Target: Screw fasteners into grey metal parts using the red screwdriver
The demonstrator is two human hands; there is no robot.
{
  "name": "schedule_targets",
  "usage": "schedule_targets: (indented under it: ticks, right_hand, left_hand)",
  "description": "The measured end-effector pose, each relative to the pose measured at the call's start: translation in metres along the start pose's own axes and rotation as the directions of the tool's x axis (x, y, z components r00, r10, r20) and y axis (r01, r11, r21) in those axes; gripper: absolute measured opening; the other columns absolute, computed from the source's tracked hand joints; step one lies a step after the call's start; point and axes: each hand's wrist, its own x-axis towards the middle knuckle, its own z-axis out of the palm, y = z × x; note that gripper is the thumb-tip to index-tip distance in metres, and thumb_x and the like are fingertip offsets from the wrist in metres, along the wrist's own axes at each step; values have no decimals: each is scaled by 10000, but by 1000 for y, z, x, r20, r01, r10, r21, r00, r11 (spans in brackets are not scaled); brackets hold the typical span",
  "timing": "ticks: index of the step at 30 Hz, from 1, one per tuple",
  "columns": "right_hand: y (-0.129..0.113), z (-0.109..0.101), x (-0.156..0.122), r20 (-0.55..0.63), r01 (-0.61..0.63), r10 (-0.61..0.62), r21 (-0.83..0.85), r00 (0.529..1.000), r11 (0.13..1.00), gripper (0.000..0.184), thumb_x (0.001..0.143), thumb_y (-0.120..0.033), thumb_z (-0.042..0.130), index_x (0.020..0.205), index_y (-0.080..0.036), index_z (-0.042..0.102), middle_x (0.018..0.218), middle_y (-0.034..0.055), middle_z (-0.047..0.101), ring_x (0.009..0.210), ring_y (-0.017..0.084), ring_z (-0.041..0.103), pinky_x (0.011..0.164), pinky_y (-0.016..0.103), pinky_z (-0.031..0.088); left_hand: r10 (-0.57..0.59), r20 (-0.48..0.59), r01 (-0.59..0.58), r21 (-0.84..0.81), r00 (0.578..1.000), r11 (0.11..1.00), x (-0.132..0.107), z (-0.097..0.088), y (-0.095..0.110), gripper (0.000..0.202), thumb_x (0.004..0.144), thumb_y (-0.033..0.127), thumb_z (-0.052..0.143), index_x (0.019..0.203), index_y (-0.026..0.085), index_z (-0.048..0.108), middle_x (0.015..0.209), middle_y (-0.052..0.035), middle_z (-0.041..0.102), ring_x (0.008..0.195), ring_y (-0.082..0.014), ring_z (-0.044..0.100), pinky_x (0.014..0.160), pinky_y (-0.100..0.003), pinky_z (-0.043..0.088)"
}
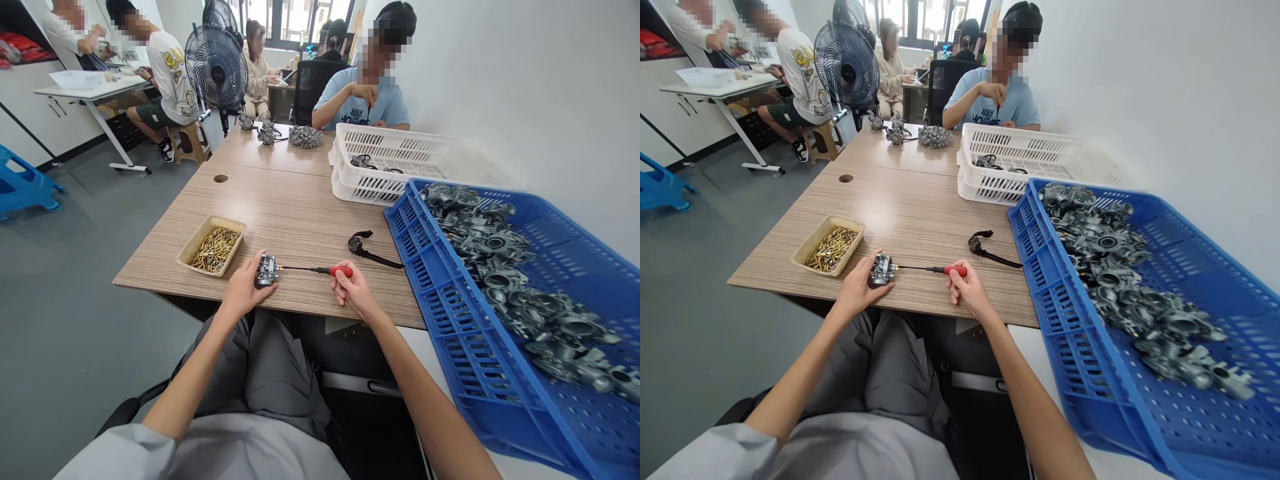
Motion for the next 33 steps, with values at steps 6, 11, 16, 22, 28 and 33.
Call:
schedule_targets:
  ticks: [6, 11, 16, 22, 28, 33]
  right_hand:
    - [-2, 1, 0, -3, 6, -6, -4, 1000, 1000, 480, 867, -592, 787, 998, -263, 464, 697, -66, 622, 435, 62, 384, 362, 170, 394]
    - [-1, 0, -1, -3, 3, -3, 3, 1000, 1000, 482, 862, -584, 795, 1002, -263, 464, 693, -66, 623, 436, 65, 389, 365, 174, 400]
    - [0, 0, 0, -7, 3, -3, 4, 1000, 1000, 472, 869, -584, 792, 999, -258, 476, 690, -66, 625, 437, 64, 381, 364, 173, 406]
    - [-1, 0, -1, -7, -1, 2, 4, 1000, 1000, 474, 866, -588, 792, 995, -257, 478, 691, -62, 625, 437, 63, 385, 363, 172, 405]
    - [-2, 0, -1, -13, -6, 6, 5, 1000, 1000, 479, 861, -589, 796, 998, -262, 475, 694, -61, 623, 443, 65, 389, 366, 170, 405]
    - [-1, 0, -1, -12, -10, 10, 4, 1000, 1000, 470, 869, -580, 792, 1000, -265, 469, 695, -61, 619, 444, 67, 387, 370, 173, 400]
  left_hand:
    - [0, 4, 0, -4, 1000, 1000, 0, 0, 0, 867, 904, 410, 773, 1640, 269, 338, 1424, -119, 628, 1318, -332, 631, 1132, -454, 507]
    - [-1, 5, 1, 3, 1000, 1000, 0, 0, 0, 863, 908, 422, 765, 1640, 272, 335, 1419, -116, 628, 1300, -331, 642, 1109, -442, 518]
    - [-6, 10, 5, 14, 1000, 1000, 0, -1, 0, 876, 903, 421, 770, 1645, 275, 328, 1412, -114, 632, 1285, -327, 649, 1085, -432, 529]
    - [-5, 7, 5, 11, 1000, 1000, 0, -1, 1, 865, 908, 420, 765, 1642, 269, 333, 1422, -119, 627, 1294, -328, 643, 1102, -437, 518]
    - [-5, 10, 5, 4, 1000, 1000, 0, -1, 1, 868, 905, 417, 767, 1643, 274, 334, 1430, -119, 624, 1291, -330, 647, 1098, -439, 523]
    - [4, -3, -4, 9, 1000, 1000, 0, 0, 0, 871, 902, 403, 771, 1645, 274, 335, 1427, -122, 626, 1287, -326, 651, 1103, -438, 523]
